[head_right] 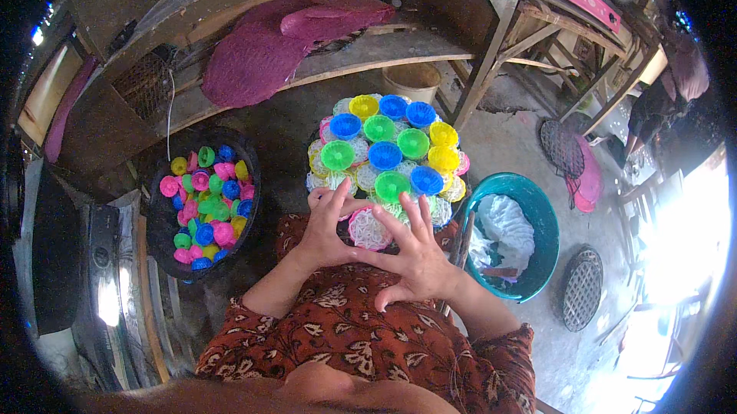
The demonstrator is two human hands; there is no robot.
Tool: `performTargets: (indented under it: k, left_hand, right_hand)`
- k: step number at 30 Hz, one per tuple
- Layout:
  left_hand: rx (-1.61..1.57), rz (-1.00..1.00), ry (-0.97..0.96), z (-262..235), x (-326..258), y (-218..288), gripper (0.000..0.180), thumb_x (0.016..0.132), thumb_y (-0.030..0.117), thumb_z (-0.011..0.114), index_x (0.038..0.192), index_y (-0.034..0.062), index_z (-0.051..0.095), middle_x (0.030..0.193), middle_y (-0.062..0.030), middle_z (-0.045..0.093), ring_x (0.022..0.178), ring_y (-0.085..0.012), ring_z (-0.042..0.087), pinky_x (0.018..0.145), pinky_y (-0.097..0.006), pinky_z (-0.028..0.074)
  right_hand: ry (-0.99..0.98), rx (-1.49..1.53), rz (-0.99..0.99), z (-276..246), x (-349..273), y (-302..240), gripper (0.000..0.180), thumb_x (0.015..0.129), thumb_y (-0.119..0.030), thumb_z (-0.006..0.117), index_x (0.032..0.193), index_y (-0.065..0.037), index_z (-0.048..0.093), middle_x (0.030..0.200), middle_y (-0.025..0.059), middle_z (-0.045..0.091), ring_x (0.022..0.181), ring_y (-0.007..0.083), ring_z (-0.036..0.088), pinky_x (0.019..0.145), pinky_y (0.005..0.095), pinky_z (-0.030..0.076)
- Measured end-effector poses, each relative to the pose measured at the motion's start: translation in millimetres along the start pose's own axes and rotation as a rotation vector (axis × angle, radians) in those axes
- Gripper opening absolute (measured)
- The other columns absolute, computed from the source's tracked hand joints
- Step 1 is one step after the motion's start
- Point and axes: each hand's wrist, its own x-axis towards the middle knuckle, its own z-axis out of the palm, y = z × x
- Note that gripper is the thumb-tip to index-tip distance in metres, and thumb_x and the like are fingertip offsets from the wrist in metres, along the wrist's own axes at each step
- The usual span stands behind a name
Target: The person uses a wooden mold to wrap white cotton candy around a central rod, then places colorful plastic caps onto the finished rolls. The process is repeated multiple times, with the person picking up cotton candy, wrapping it, and capping each roll.
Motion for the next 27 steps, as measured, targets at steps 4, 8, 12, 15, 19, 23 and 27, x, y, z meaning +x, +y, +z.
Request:
performTargets:
  k: [4,8,12,15,19,23,27]
  left_hand:
    - [0.030,0.008,0.004,-8,2,2,0.121,0.053,0.052,0.082,0.141,-0.0006,0.019,0.109,-0.0010,0.062,0.111,-0.0209,0.050,0.097,-0.044,0.023]
    - [-0.243,-0.195,0.167,-35,8,-23,0.118,0.057,0.043,0.084,0.142,-0.0010,0.015,0.107,-0.0100,0.062,0.105,-0.0223,0.055,0.095,-0.041,0.036]
    - [-0.711,-0.341,0.373,-60,-12,-50,0.102,0.066,0.023,0.083,0.141,0.0000,0.018,0.111,-0.0163,0.057,0.102,-0.0207,0.058,0.091,-0.033,0.045]
    - [-0.639,-0.415,0.278,-54,-38,-59,0.097,0.065,0.018,0.084,0.140,0.0002,0.024,0.118,-0.0131,0.053,0.107,-0.0206,0.055,0.092,-0.034,0.045]
    - [-0.365,-0.483,0.180,-32,-65,-60,0.080,0.062,0.010,0.084,0.128,-0.0064,0.041,0.119,-0.0119,0.049,0.109,-0.0190,0.053,0.095,-0.033,0.044]
    - [-0.262,-0.447,0.189,-27,-80,-53,0.075,0.060,0.013,0.086,0.122,-0.0050,0.048,0.118,-0.0124,0.048,0.108,-0.0195,0.053,0.093,-0.033,0.044]
    - [-0.084,-0.418,0.168,-37,-86,-44,0.072,0.059,0.024,0.085,0.119,-0.0005,0.053,0.113,-0.0153,0.051,0.103,-0.0259,0.054,0.090,-0.036,0.045]
  right_hand:
    - [0.093,0.238,0.005,-4,10,2,0.077,0.067,-0.077,0.050,0.120,-0.023,0.060,0.146,0.0217,0.021,0.134,0.0484,0.009,0.104,0.0633,0.008]
    - [0.354,0.367,0.172,-6,15,6,0.064,0.068,-0.055,0.068,0.118,-0.016,0.059,0.130,0.0189,0.042,0.125,0.0421,0.033,0.102,0.0539,0.025]
    - [0.306,-0.024,0.259,10,22,7,0.035,0.064,-0.020,0.076,0.097,-0.013,0.065,0.114,0.0101,0.053,0.113,0.0337,0.045,0.096,0.0478,0.034]
    - [0.239,-0.151,0.208,31,36,9,0.017,0.067,-0.015,0.071,0.082,-0.013,0.065,0.115,0.0076,0.052,0.114,0.0315,0.043,0.099,0.0539,0.030]
    - [0.169,-0.273,0.167,57,62,19,0.011,0.068,-0.017,0.067,0.076,-0.012,0.062,0.114,0.0073,0.051,0.116,0.0300,0.041,0.102,0.0601,0.023]
    - [0.070,-0.368,0.154,73,81,20,0.007,0.069,-0.017,0.060,0.070,-0.010,0.059,0.112,0.0088,0.051,0.115,0.0285,0.042,0.103,0.0618,0.020]
    - [0.010,-0.397,0.145,88,92,14,0.008,0.071,-0.016,0.057,0.071,-0.009,0.060,0.112,0.0096,0.051,0.116,0.0273,0.042,0.103,0.0624,0.018]
